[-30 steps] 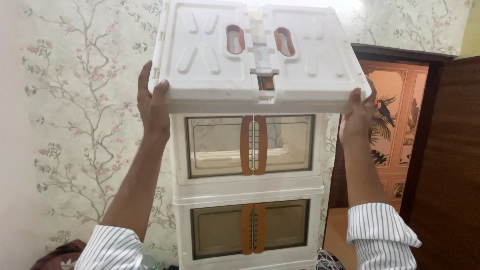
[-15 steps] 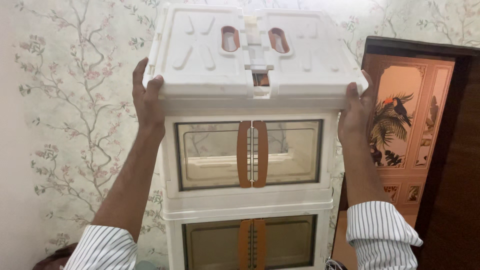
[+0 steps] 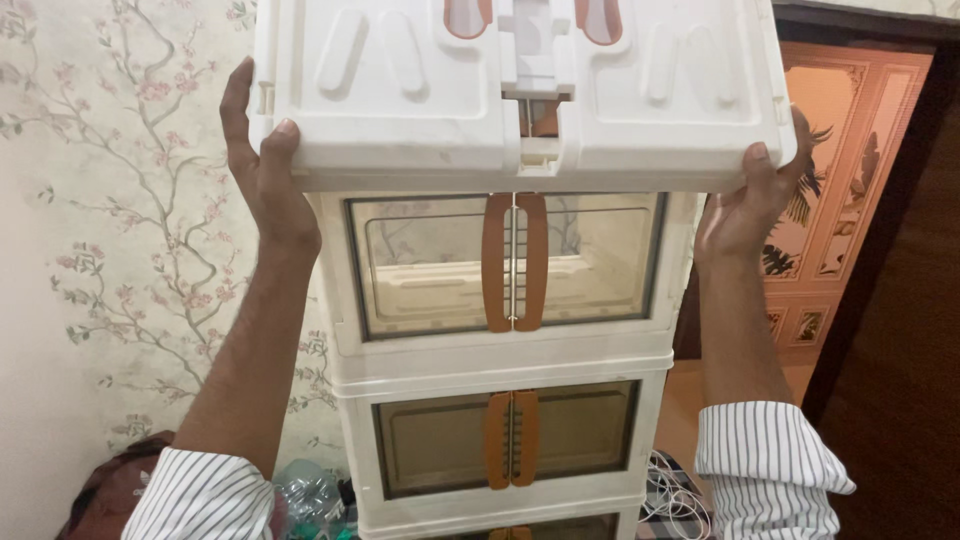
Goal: The person assembles a stackable plastic storage unit by hand. They place a frame, then a drawer, then a lid, then a second drawer, and finally a top lid onto a base unit, completing a four-drawer stack on a checkered bench.
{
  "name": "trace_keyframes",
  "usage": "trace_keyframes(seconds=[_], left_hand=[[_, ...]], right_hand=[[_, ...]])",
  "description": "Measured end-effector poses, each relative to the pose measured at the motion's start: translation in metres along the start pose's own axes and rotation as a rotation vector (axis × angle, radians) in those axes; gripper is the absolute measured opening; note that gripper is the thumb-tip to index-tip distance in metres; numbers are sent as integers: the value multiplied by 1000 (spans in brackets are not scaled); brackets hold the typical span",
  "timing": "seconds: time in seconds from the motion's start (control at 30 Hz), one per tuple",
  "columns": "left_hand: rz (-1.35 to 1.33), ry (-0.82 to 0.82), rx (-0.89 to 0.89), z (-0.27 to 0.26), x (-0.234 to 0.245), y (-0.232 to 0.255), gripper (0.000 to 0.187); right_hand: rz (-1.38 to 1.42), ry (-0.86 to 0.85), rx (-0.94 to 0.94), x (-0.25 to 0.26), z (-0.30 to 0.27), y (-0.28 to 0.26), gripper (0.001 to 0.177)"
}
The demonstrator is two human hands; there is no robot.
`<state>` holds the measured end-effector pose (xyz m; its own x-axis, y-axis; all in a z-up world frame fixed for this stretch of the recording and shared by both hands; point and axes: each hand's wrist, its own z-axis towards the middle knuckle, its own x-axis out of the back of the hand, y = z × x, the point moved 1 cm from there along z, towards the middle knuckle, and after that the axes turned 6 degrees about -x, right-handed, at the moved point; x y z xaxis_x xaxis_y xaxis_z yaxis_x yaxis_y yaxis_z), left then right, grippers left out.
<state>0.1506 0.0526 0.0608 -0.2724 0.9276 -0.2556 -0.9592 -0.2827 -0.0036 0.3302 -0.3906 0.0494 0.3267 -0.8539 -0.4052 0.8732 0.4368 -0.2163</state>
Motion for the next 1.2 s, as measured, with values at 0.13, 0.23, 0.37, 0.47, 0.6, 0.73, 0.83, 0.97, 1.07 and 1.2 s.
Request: trace_keyframes(seconds=[0.13,0.23,0.37,0.47,0.6,0.73,0.83,0.97,1.07,1.2], left_hand=[[-45,17,-30,-12,7,18,68],[-48,24,-33,-22,14,35,65],[-29,40,-1,-33,25,56,69],[-16,112,85,-43,29,74,73],[26,164,135,-61,33,99,80],[-29,158,140,-89,38,135,78],[-60,179,194,-115,39,159,75],[-59,198,211,-146,40,196,71],[-39,199,223,-160,41,225,71],[-6,169,260,-177,46,271,71]], right_hand=[[-77,53,-43,0,-26,-22,88],[-34,39,-29,0,-45,-38,90],[34,10,-25,-1,-70,-54,93],[75,203,-182,-2,-92,-69,94],[172,178,-217,-7,-128,-99,86],[275,130,-270,-8,-161,-133,78],[319,201,-308,-4,-183,-156,81],[230,305,-364,4,-218,-190,89],[212,288,-384,12,-240,-215,90],[238,331,-430,19,-272,-245,90]])
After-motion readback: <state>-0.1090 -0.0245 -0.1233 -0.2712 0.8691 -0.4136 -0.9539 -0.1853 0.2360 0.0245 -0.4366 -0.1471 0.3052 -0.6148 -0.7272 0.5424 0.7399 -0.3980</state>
